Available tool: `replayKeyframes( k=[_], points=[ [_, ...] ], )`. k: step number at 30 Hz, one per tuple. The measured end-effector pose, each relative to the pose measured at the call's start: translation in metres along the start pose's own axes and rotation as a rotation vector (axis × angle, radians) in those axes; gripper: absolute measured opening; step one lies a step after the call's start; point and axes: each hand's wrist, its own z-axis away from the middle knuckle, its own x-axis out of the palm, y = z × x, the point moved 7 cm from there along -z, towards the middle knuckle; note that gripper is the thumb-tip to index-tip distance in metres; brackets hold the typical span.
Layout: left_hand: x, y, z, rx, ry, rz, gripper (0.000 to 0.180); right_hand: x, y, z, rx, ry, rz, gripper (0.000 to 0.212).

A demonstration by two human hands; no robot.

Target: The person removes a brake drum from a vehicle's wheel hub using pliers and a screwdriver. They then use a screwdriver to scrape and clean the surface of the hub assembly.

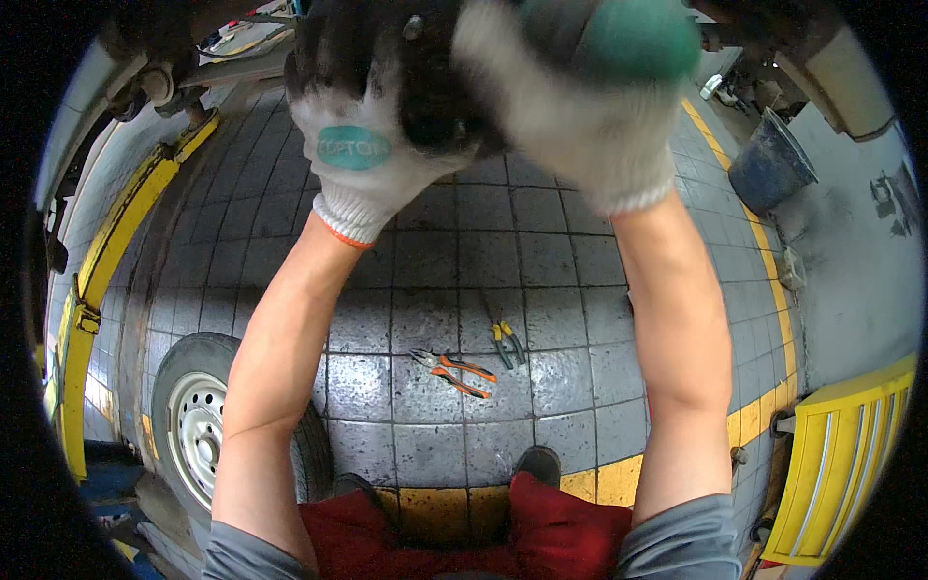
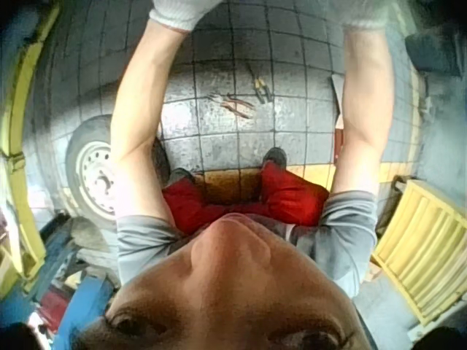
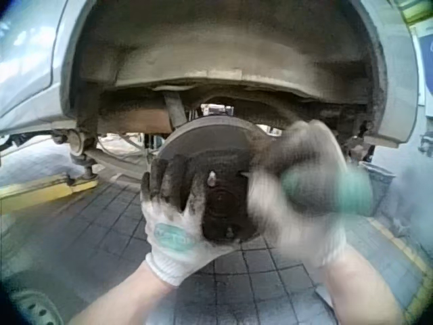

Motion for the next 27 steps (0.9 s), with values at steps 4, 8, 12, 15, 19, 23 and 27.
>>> replayKeyframes(
  k=[4,8,12,15,19,23,27],
  points=[
    [0.003,0.002,-0.014,-0.117,-0.081,0.278,0.105,0.007,-0.038,-0.011,0.026,-0.043,0.293,0.028],
    [-0.006,0.006,-0.023,-0.147,0.031,0.278,0.101,-0.005,-0.045,-0.004,-0.120,0.045,-0.006,0.023],
    [-0.017,0.009,-0.009,-0.169,-0.074,0.139,0.109,0.002,-0.043,0.007,-0.182,-0.062,-0.105,0.032],
    [-0.015,0.006,-0.005,-0.128,-0.007,0.124,0.110,0.008,-0.033,0.003,-0.123,-0.019,-0.059,0.031],
    [-0.019,0.006,-0.015,-0.164,-0.102,0.188,0.111,0.018,-0.021,-0.019,-0.046,0.096,0.357,0.031],
    [-0.012,0.008,-0.009,-0.157,-0.067,0.172,0.116,-0.008,-0.039,-0.001,-0.343,0.151,0.093,0.027],
    [-0.001,0.018,-0.012,-0.067,0.013,0.233,0.116,-0.025,-0.052,0.005,-0.267,-0.069,-0.144,0.031]
  ],
)
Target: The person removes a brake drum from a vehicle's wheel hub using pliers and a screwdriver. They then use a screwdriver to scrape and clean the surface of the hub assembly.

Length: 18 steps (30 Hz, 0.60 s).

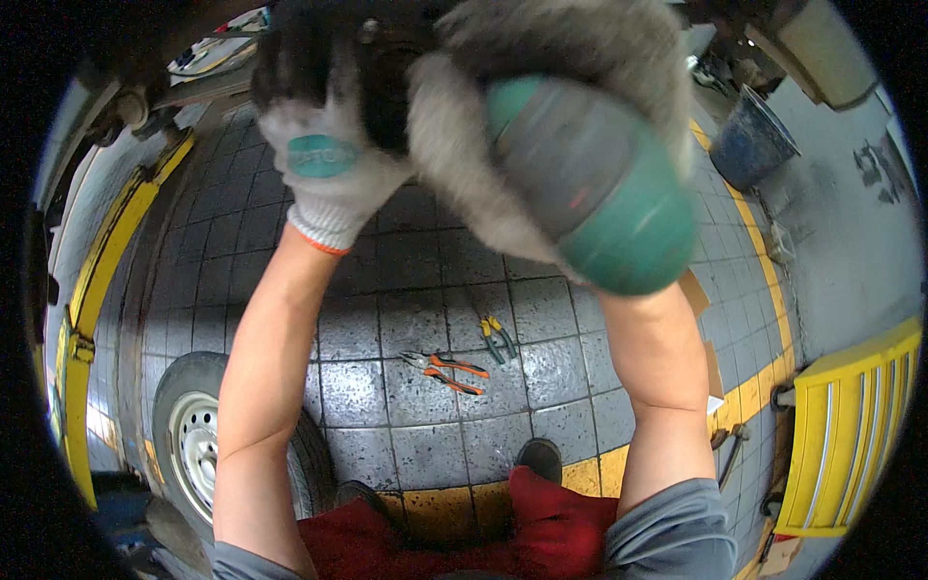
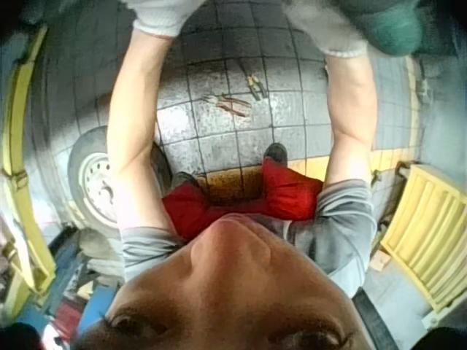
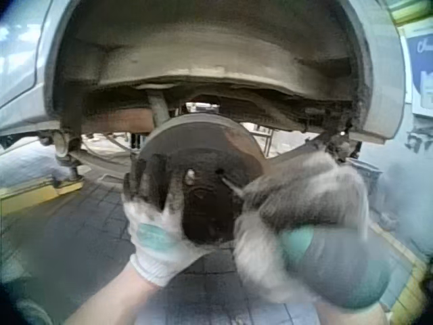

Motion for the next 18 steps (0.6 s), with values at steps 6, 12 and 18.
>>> replayKeyframes(
  k=[6,12,18],
  points=[
    [0.001,0.000,-0.002,0.021,-0.012,-0.049,0.111,0.001,-0.010,0.050,0.409,-0.117,-0.180,0.039],
    [0.006,-0.005,0.009,-0.074,0.137,-0.043,0.123,0.003,-0.016,0.047,0.491,-0.105,-0.169,0.033],
    [0.006,-0.008,0.005,-0.057,0.097,0.060,0.122,0.010,-0.017,0.033,0.336,-0.120,-0.044,0.030]
  ],
)
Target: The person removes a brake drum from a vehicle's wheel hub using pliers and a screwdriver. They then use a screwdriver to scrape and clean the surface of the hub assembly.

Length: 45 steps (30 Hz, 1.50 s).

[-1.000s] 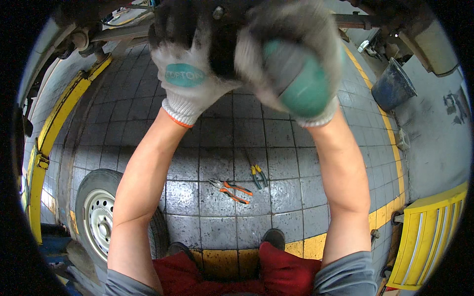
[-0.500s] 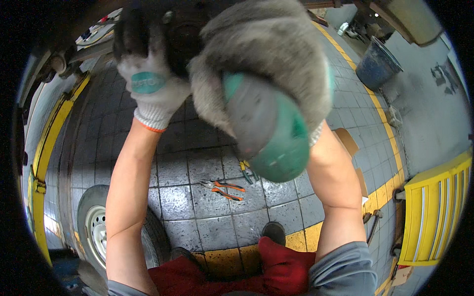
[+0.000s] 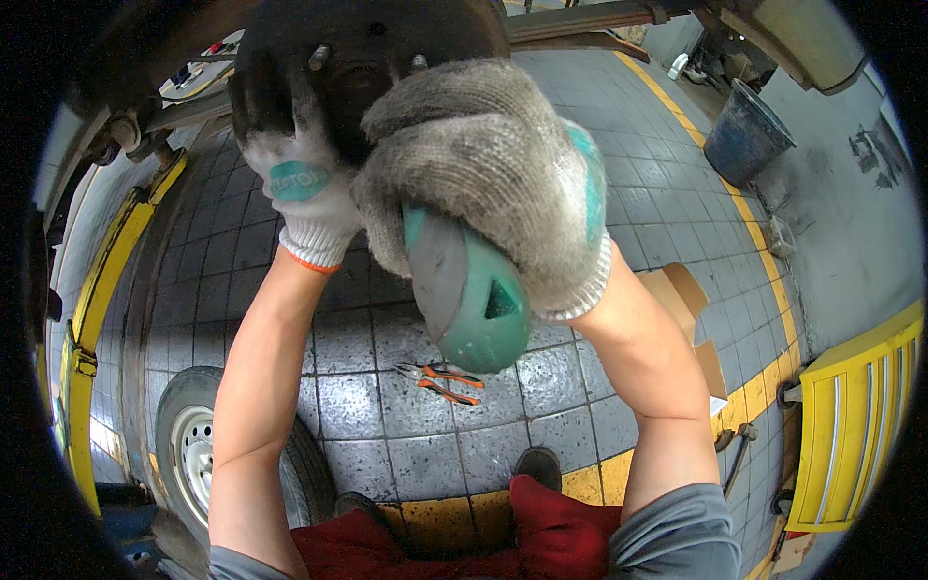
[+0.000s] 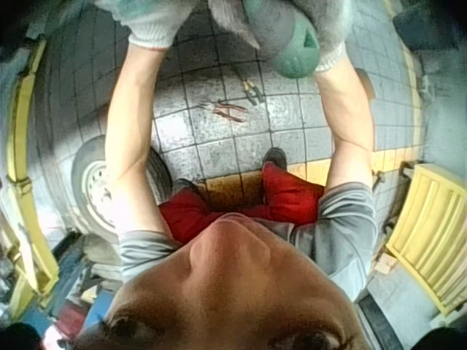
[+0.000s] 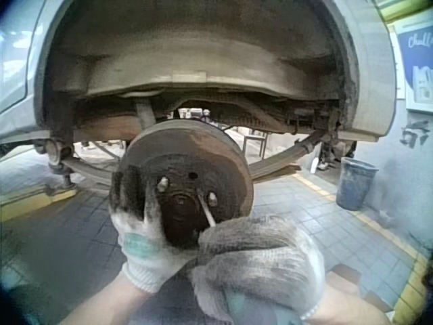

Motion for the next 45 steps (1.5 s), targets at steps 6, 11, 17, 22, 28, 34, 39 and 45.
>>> replayKeyframes(
  k=[6,11,17,22,28,34,39,45],
  points=[
    [0.003,-0.005,0.003,0.034,0.000,-0.059,0.123,0.009,-0.008,-0.009,-0.105,0.045,0.026,0.032],
    [-0.004,0.001,-0.002,-0.001,-0.158,-0.128,0.109,0.009,-0.011,-0.008,-0.161,0.023,0.082,0.034],
    [-0.009,0.004,-0.015,0.059,-0.173,-0.107,0.099,0.009,-0.009,-0.007,-0.090,-0.020,0.043,0.034],
    [-0.007,-0.001,-0.011,0.052,-0.184,-0.102,0.096,0.013,0.002,-0.003,-0.058,0.016,0.040,0.048],
    [-0.008,0.003,-0.012,0.072,-0.131,-0.081,0.091,0.022,0.019,-0.019,-0.103,0.126,0.107,0.048],
    [-0.009,0.003,-0.010,0.069,-0.176,-0.097,0.095,0.017,0.024,-0.027,-0.084,0.149,-0.050,0.036],
    [-0.002,0.004,-0.011,0.144,-0.217,0.037,0.102,0.025,0.030,-0.049,0.102,0.350,-0.282,0.029],
    [-0.017,0.012,-0.022,0.079,-0.107,-0.061,0.114,0.010,0.021,-0.079,-0.060,0.303,0.045,0.024]
  ],
)
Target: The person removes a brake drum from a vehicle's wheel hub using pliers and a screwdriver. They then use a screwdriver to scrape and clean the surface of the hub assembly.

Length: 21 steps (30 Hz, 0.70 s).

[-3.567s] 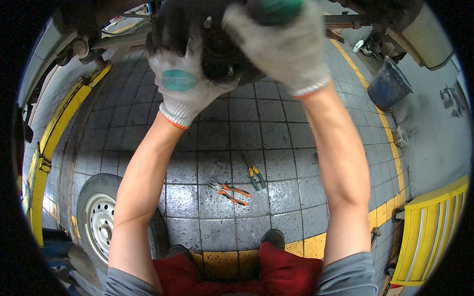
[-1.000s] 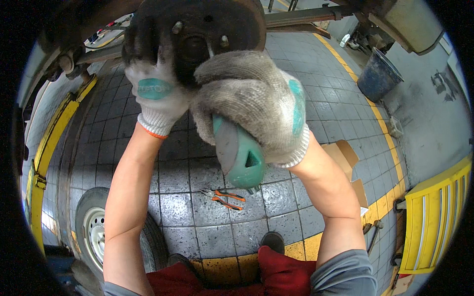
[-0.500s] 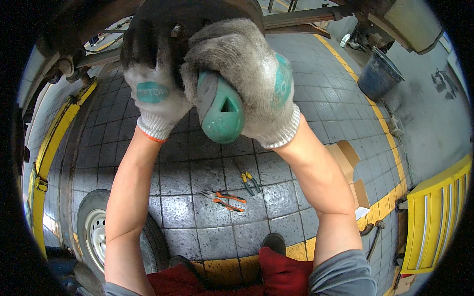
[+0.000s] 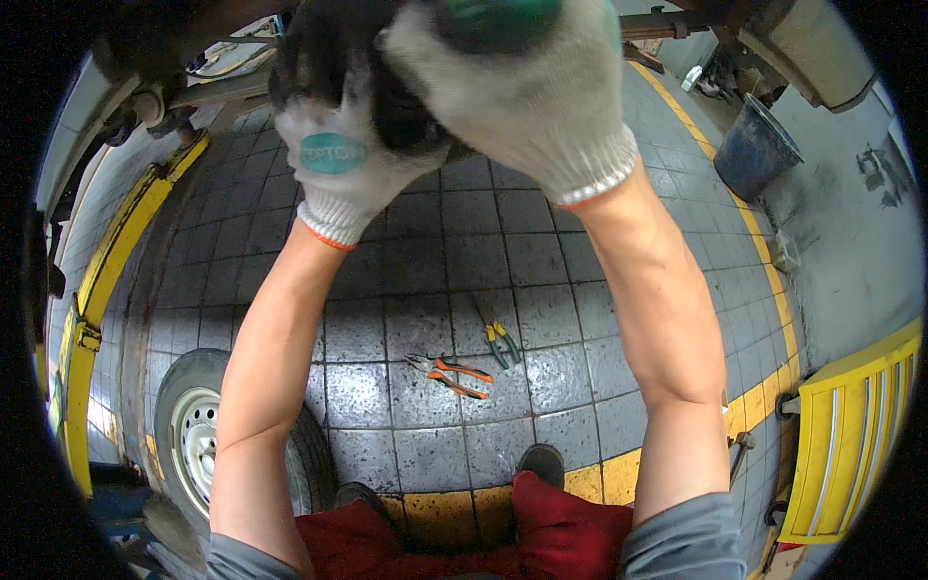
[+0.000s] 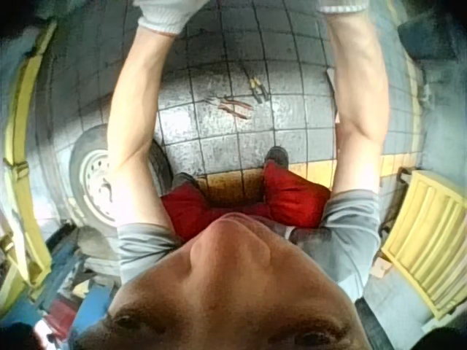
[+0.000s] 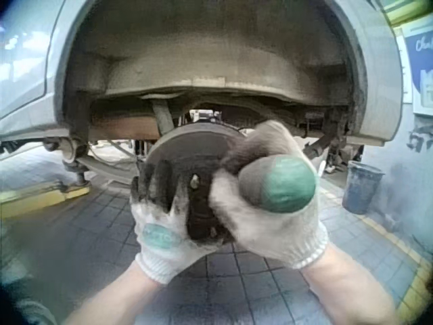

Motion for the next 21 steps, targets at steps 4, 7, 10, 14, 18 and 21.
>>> replayKeyframes(
  k=[4,7,10,14,18,21],
  points=[
    [-0.004,-0.009,0.015,-0.098,-0.107,-0.091,0.119,-0.018,-0.005,0.014,-0.148,-0.104,0.069,0.034],
    [-0.004,-0.008,0.013,-0.124,-0.189,-0.098,0.118,-0.023,0.010,0.041,-0.128,-0.084,0.115,0.024],
    [-0.003,-0.010,0.018,-0.041,-0.035,-0.153,0.115,-0.027,0.034,0.063,-0.077,-0.031,0.147,0.019],
    [-0.001,-0.001,0.011,-0.029,-0.077,-0.081,0.111,-0.002,0.021,0.016,0.120,-0.071,0.271,0.031],
    [0.009,-0.006,0.004,-0.009,-0.084,-0.046,0.113,0.006,0.008,0.014,0.043,-0.084,0.472,0.035],
    [0.012,-0.010,0.008,-0.041,-0.086,-0.023,0.113,-0.028,0.000,0.015,-0.086,-0.033,0.035,0.025]
  ],
)
